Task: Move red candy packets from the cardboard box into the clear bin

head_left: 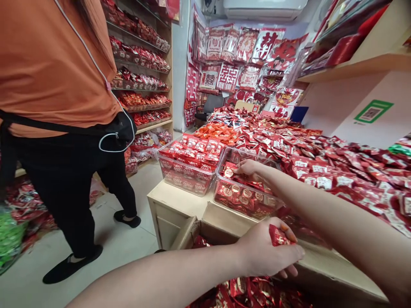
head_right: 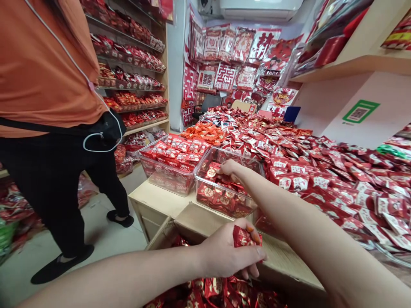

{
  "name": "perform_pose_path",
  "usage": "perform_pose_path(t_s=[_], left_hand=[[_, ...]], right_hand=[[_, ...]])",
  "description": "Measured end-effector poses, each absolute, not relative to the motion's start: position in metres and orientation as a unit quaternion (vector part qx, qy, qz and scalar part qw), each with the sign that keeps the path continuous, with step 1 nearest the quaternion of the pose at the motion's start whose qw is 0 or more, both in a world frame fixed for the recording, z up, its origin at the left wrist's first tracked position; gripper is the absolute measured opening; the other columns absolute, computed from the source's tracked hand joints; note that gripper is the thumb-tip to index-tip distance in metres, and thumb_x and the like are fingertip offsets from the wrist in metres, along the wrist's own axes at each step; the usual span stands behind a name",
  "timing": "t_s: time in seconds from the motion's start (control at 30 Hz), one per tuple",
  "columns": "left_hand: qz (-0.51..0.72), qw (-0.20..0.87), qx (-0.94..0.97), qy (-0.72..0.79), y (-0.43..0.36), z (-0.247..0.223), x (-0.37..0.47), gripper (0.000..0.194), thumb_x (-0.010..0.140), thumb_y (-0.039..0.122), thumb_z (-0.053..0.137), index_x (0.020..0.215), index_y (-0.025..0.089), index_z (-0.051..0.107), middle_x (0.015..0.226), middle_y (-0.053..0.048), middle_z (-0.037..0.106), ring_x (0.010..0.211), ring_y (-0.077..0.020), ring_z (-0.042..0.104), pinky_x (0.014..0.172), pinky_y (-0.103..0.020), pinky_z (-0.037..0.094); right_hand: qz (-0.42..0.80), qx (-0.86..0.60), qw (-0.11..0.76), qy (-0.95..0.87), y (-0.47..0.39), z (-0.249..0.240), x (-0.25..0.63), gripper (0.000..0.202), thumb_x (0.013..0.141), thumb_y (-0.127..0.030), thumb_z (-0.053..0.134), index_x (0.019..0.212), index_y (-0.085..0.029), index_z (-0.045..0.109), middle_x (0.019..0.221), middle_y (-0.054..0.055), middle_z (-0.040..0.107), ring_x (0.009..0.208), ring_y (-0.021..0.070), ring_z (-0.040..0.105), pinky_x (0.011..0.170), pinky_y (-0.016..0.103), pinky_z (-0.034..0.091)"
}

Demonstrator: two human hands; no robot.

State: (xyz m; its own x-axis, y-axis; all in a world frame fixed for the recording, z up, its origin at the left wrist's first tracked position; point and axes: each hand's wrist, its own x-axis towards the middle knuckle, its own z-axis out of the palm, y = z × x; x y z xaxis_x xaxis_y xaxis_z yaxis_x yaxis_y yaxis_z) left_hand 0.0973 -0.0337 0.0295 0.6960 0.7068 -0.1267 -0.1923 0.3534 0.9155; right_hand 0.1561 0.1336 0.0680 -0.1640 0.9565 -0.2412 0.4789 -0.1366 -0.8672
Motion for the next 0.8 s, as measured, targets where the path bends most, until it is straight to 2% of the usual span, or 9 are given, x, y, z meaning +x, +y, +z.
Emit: perform_pose_path(t_s=[0.1, 0.23, 0.37, 0.5, 0.67, 0.8], left_hand=[[0.275, 0.782, 0.491, 0.269, -0.034, 0.031, 0.096, 0.027, 0.063, 0.021, 0.058, 0.082, 0.018, 0.040, 0.057, 0.004, 0.049, 0.039, -0.0060, 0.048, 0.032, -0.014, 0.038], [0.270, 0.778, 0.498, 0.271, -0.035, 0.034, 0.095, 0.026, 0.062, 0.018, 0.057, 0.081, 0.018, 0.040, 0.054, 0.004, 0.048, 0.039, -0.0057, 0.047, 0.033, -0.014, 0.037], [0.269, 0.769, 0.511, 0.272, -0.035, 0.034, 0.094, 0.025, 0.062, 0.017, 0.056, 0.081, 0.017, 0.041, 0.051, 0.005, 0.047, 0.039, -0.0058, 0.047, 0.035, -0.013, 0.036], [0.270, 0.766, 0.517, 0.272, -0.035, 0.032, 0.094, 0.025, 0.062, 0.018, 0.056, 0.081, 0.018, 0.041, 0.049, 0.006, 0.046, 0.041, -0.0065, 0.048, 0.038, -0.015, 0.037], [0.274, 0.760, 0.525, 0.268, -0.035, 0.032, 0.095, 0.024, 0.062, 0.017, 0.055, 0.081, 0.018, 0.041, 0.052, 0.005, 0.048, 0.041, -0.0060, 0.047, 0.038, -0.015, 0.038], [0.281, 0.787, 0.488, 0.254, -0.033, 0.038, 0.090, 0.029, 0.064, 0.022, 0.054, 0.087, 0.017, 0.039, 0.061, 0.002, 0.052, 0.041, -0.0068, 0.049, 0.034, -0.014, 0.036]], right_hand=[[0.479, -0.620, 0.211, -0.585, 0.137, 0.062, 0.151, 0.036, 0.056, -0.018, 0.070, 0.044, -0.018, 0.036, 0.041, -0.004, 0.048, 0.040, 0.0091, 0.048, 0.042, 0.023, 0.040], [0.459, -0.634, 0.191, -0.593, 0.138, 0.054, 0.149, 0.031, 0.062, -0.015, 0.065, 0.048, -0.018, 0.038, 0.043, -0.005, 0.049, 0.043, 0.0082, 0.048, 0.046, 0.022, 0.041], [0.396, -0.648, 0.178, -0.626, 0.137, 0.048, 0.149, 0.030, 0.065, -0.012, 0.060, 0.049, -0.019, 0.036, 0.042, -0.005, 0.046, 0.041, 0.0077, 0.046, 0.044, 0.020, 0.038], [0.304, -0.665, 0.153, -0.665, 0.136, 0.046, 0.150, 0.022, 0.060, -0.011, 0.062, 0.051, -0.018, 0.043, 0.042, -0.004, 0.046, 0.042, 0.0094, 0.044, 0.042, 0.021, 0.033], [0.227, -0.653, 0.129, -0.711, 0.142, 0.047, 0.152, 0.009, 0.061, -0.013, 0.060, 0.055, -0.016, 0.054, 0.052, 0.001, 0.055, 0.049, 0.0121, 0.049, 0.047, 0.023, 0.035], [0.158, -0.638, 0.162, -0.736, 0.137, 0.072, 0.159, 0.002, 0.064, -0.017, 0.058, 0.064, -0.015, 0.058, 0.066, 0.004, 0.060, 0.061, 0.0141, 0.053, 0.057, 0.025, 0.038]])
